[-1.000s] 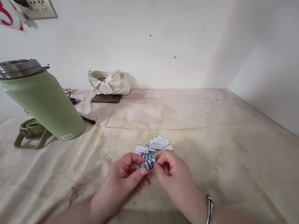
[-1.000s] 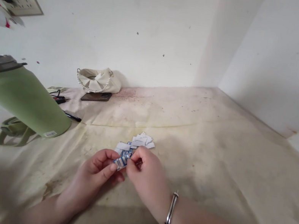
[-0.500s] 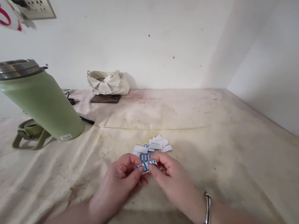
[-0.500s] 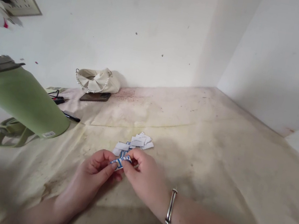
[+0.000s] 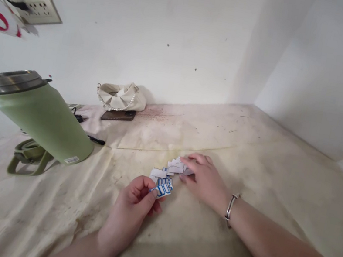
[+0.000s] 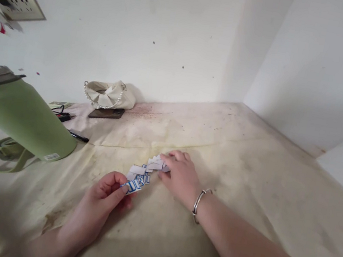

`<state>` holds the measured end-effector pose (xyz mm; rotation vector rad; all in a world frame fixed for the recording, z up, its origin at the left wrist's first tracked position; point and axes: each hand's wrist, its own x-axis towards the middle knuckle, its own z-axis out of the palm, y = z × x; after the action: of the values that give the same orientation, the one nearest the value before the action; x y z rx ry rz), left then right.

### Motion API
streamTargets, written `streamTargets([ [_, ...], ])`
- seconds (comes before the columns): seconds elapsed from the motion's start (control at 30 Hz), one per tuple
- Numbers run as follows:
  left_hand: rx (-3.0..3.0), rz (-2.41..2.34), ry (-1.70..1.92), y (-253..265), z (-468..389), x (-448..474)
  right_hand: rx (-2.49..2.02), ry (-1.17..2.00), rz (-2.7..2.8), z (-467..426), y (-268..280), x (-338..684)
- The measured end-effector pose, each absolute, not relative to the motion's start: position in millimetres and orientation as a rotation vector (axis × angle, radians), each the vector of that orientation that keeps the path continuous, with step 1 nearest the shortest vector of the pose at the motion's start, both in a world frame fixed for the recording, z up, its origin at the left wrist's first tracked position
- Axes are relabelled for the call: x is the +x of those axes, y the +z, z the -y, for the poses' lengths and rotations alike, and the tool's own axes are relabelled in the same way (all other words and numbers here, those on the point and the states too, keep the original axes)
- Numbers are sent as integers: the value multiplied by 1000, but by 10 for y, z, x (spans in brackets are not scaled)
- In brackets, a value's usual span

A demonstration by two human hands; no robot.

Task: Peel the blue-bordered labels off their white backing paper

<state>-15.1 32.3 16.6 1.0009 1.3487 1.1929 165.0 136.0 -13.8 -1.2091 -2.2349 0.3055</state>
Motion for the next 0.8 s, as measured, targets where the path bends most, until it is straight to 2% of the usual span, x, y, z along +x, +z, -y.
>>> streamTargets([
  [0.47,1026,-1336,1169,149,-314,-166,-1083,381,2077,-1335,-68,1629],
  [0.8,978,-1326,1172,176,-333,-164,-982,1179,1784,-948,257,1555],
])
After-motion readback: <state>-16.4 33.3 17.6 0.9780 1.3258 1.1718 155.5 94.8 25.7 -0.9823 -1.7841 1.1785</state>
